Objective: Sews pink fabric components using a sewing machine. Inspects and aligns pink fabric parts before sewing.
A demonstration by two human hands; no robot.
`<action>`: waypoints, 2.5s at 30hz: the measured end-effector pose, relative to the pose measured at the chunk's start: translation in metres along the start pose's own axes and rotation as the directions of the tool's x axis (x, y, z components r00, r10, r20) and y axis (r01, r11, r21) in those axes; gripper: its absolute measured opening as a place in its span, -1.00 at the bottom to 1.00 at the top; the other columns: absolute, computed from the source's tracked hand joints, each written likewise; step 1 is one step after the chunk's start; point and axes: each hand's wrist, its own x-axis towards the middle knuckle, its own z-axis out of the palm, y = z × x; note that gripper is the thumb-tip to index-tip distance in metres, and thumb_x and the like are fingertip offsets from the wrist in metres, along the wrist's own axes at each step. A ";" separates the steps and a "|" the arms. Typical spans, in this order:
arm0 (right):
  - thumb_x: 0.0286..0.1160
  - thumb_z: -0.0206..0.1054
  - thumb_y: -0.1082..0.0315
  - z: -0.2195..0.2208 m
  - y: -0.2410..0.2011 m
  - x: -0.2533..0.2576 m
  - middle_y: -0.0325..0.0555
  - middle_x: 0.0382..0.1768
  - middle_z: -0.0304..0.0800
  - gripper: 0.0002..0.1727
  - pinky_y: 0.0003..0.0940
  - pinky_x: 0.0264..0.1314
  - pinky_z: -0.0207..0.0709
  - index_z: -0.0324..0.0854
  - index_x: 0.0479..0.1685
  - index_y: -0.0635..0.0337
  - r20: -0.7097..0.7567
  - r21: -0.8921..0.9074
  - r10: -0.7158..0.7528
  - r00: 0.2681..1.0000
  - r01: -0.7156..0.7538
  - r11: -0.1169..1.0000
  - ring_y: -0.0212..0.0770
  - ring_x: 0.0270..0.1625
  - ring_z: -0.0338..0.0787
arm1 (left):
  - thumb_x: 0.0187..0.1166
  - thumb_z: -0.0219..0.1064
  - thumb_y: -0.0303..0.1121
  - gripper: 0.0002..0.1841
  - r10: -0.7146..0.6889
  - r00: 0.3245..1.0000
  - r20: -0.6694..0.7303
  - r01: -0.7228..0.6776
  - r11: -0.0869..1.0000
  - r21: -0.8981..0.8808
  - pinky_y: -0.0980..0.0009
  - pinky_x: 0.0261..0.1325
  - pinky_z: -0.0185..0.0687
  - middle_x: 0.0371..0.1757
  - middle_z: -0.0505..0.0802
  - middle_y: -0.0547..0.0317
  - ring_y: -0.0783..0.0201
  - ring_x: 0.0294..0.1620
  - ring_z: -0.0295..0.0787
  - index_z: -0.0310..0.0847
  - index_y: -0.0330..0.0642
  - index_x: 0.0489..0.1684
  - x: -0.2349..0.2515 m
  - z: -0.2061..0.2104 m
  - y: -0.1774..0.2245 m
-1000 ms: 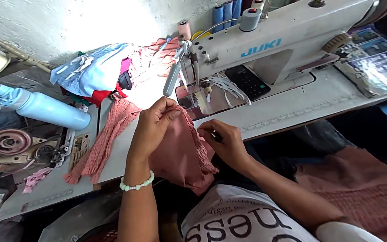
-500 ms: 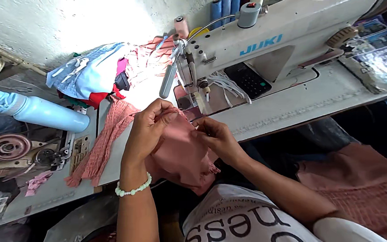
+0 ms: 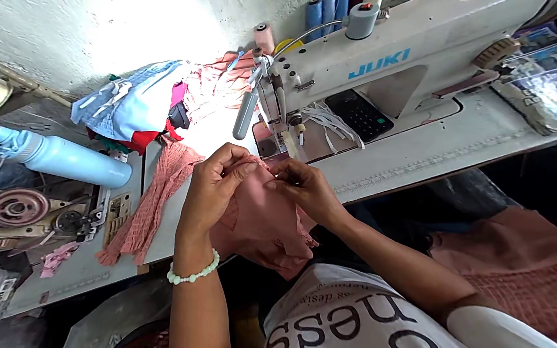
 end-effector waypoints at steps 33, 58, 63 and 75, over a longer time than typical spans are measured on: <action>0.41 0.46 0.42 -0.014 0.021 -0.006 -0.21 -0.49 0.68 -0.86 -0.51 -0.40 0.52 0.63 -0.19 0.25 -0.069 -0.362 -0.116 0.991 0.083 0.928 -0.42 -0.47 0.63 | 0.60 0.39 -0.42 -0.90 -0.155 0.987 0.050 0.145 0.974 0.172 0.53 -0.29 0.61 -0.33 0.83 0.26 0.52 -0.41 0.68 0.68 -0.20 -0.06 0.021 0.019 -0.032; 0.37 0.51 0.45 -0.020 0.070 0.007 0.20 -0.20 0.83 -0.80 0.18 -0.08 0.69 0.75 -0.08 0.34 -0.081 -0.642 0.167 0.983 -0.180 0.745 0.23 -0.08 0.86 | 0.65 0.19 -0.55 -0.63 -0.064 0.997 -0.046 0.079 0.816 0.573 -0.07 0.45 0.56 0.42 0.75 -0.22 -0.20 0.43 0.69 0.67 -0.37 0.37 -0.009 0.145 -0.109; 0.41 0.51 0.41 -0.029 0.071 0.011 0.18 -0.23 0.84 -0.79 0.19 -0.09 0.67 0.75 -0.09 0.36 -0.046 -0.622 0.170 0.984 -0.161 0.767 0.19 -0.14 0.86 | 0.63 0.21 -0.52 -0.65 0.071 0.997 0.016 -0.068 0.828 0.557 -0.03 0.42 0.58 0.38 0.77 -0.18 -0.19 0.40 0.69 0.71 -0.38 0.31 0.006 0.139 -0.125; 0.88 -0.01 0.29 -0.216 0.047 0.004 0.45 0.35 0.65 -0.57 0.28 0.52 0.39 0.62 0.37 0.41 -0.372 -0.892 -0.334 0.866 -0.234 0.388 0.46 0.44 0.59 | 0.59 0.21 -0.52 -0.61 0.126 0.990 0.068 -0.143 0.824 0.548 -0.06 0.43 0.55 0.38 0.73 -0.27 -0.24 0.39 0.66 0.71 -0.31 0.36 0.033 0.131 -0.143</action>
